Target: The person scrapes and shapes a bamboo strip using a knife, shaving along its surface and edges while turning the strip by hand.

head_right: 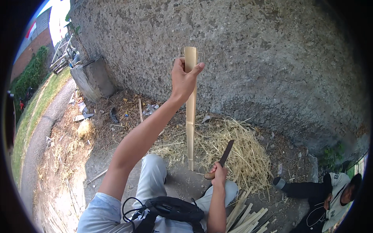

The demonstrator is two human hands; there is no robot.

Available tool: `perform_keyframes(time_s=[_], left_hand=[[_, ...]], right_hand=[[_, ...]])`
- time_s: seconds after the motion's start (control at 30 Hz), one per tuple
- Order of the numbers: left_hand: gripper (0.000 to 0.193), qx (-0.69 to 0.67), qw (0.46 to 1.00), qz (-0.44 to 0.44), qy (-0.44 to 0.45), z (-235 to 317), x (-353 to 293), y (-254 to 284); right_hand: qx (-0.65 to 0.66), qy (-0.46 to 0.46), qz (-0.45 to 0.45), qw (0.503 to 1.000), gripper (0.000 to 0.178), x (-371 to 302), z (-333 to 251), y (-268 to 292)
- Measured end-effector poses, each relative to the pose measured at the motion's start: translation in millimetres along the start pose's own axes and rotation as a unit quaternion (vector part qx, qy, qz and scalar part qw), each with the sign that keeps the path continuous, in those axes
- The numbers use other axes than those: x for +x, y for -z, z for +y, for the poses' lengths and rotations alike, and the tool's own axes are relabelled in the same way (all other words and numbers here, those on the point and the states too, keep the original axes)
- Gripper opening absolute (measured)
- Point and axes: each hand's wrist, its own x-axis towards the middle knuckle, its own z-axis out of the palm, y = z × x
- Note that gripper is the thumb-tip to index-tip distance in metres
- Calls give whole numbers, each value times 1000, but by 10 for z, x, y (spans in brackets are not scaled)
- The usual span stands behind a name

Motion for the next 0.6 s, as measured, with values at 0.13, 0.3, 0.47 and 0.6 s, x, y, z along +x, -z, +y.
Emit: perform_keyframes(time_s=[0.13,0.3,0.47,0.6], left_hand=[[43,-53,997,13,58,65,-3,-136],[42,-33,996,76,20,-171,116,-224],[40,-71,993,92,38,-160,146,-167],[39,-74,991,106,29,-216,207,-106]], right_hand=[[5,43,15,999,11,-98,-46,-19],[24,67,30,997,13,-140,-50,-60],[-16,55,49,997,10,-124,9,-95],[-27,48,50,997,8,-38,86,-126]])
